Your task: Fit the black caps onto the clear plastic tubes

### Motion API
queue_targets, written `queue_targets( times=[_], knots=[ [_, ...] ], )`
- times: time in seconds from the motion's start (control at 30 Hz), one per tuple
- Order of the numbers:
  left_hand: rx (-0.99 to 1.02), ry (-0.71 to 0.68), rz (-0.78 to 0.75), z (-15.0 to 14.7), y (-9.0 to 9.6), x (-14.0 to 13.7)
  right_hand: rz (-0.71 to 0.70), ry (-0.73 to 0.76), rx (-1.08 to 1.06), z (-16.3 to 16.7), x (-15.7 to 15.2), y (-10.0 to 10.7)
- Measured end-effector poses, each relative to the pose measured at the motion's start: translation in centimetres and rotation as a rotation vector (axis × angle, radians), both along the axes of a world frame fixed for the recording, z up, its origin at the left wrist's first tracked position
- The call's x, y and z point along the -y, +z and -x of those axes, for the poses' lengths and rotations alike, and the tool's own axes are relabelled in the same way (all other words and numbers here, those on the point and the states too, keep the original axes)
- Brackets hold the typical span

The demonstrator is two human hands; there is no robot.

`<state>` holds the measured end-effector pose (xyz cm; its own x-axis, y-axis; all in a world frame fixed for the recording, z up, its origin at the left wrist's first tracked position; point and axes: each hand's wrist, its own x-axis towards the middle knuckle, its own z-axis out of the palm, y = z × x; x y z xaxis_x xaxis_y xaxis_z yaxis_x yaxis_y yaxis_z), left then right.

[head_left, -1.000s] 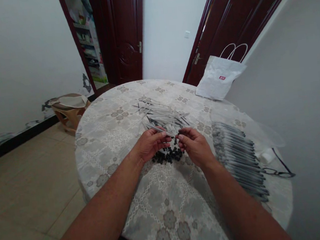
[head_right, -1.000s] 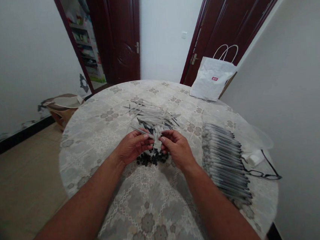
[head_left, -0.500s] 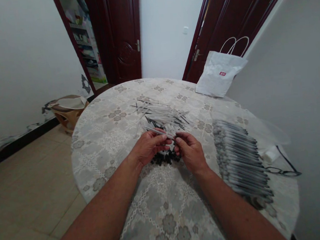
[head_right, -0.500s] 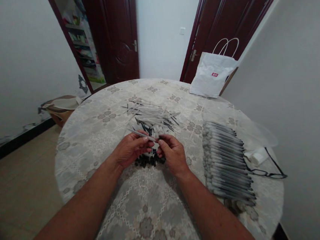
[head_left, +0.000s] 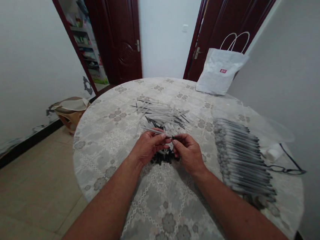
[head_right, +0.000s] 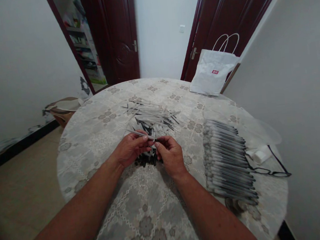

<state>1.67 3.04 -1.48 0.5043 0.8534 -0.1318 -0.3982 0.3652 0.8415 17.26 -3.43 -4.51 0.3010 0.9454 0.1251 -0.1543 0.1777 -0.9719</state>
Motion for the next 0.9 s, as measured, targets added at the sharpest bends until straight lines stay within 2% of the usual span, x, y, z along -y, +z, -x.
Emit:
queue_targets(
  times=[0.67, 0.8, 0.9],
  knots=[
    [-0.031, -0.002, -0.046, 0.03, 0.17, 0.21, 0.003, 0.001, -0.021, -0.02, -0.17, -0.05],
    [-0.059, -0.005, -0.093, -0.03, 0.09, 0.25, -0.004, -0.011, 0.050, -0.04, -0.02, 0.23],
    [-0.084, -0.001, -0.130, -0.09, 0.00, 0.23, -0.009, -0.050, 0.191, -0.18, 0.19, 0.43]
  ],
)
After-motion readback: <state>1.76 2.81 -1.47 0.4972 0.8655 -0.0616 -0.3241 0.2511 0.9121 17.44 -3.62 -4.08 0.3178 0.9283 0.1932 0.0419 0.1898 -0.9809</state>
